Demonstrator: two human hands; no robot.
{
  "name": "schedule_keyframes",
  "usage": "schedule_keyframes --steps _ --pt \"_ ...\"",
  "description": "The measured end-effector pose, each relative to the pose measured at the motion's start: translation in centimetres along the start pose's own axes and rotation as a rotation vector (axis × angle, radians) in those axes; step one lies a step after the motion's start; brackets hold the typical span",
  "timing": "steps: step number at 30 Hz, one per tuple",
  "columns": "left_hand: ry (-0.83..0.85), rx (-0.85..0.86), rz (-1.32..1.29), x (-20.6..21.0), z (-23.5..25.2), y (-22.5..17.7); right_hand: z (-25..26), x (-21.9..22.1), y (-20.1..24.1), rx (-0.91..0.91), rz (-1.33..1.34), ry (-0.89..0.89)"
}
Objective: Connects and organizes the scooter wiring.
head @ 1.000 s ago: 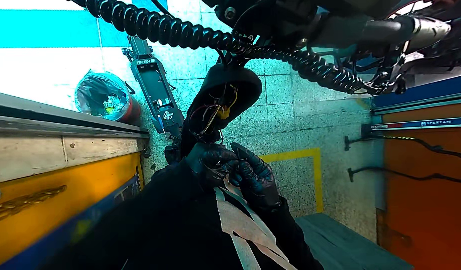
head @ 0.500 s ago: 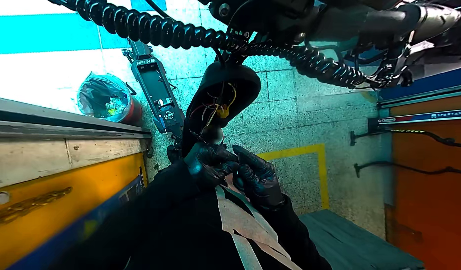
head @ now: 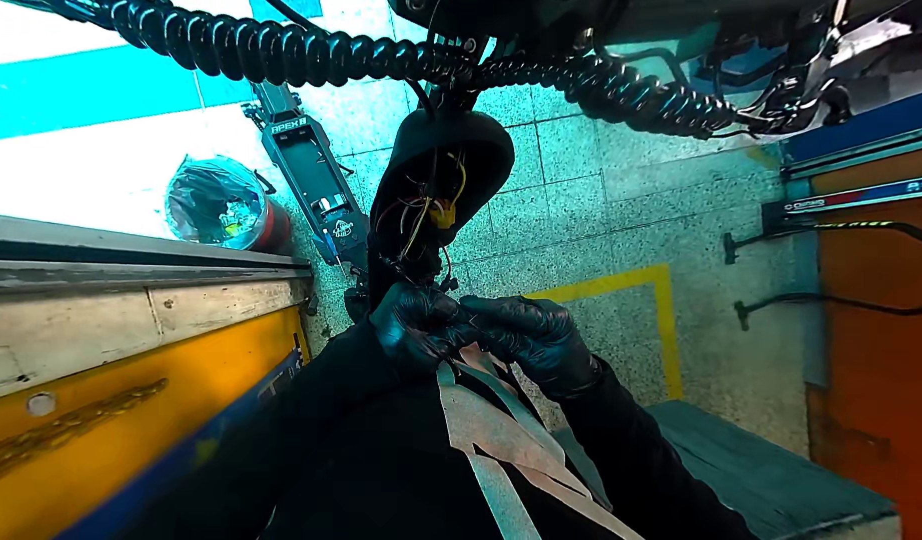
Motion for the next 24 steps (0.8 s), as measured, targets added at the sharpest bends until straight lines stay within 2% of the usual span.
schedule_keyframes --steps 2,6,10,14,19,24 --pt "-0.027 0.013 -0.004 -0.1 -0.1 0.0 -0.1 0.2 -0.1 0.009 0.014 -0.056" --pt "-0.106 0.088 -0.035 -0.4 0.2 -0.6 -0.5 1.9 -0.4 0.087 0.218 -0.296" --pt "-0.074 0.038 -0.114 -0.3 0.5 -0.6 -1.0 2.2 -1.0 0.140 0.360 -0.302" --pt "-0.066 -0.052 -0.184 -0.1 0.8 0.0 0.0 0.3 -1.2 0.113 0.281 -0.216" --pt "-0.155 -0.189 -0.153 -0.4 0.4 1.0 -0.3 -2.4 -0.6 0.006 0.023 -0.443" --pt "-0.253 -0.270 -0.268 -0.4 0.8 1.6 -0.7 -0.1 -0.4 -0.155 -0.144 -0.456"
Point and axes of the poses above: each hand's wrist, its own z-axis towards the middle knuckle, its own x-axis out of the palm, y = z × x, the point moved 5 cm from there along z, towards the middle knuckle, and after that the axes turned 2 degrees about z, right-handed, at the moved point
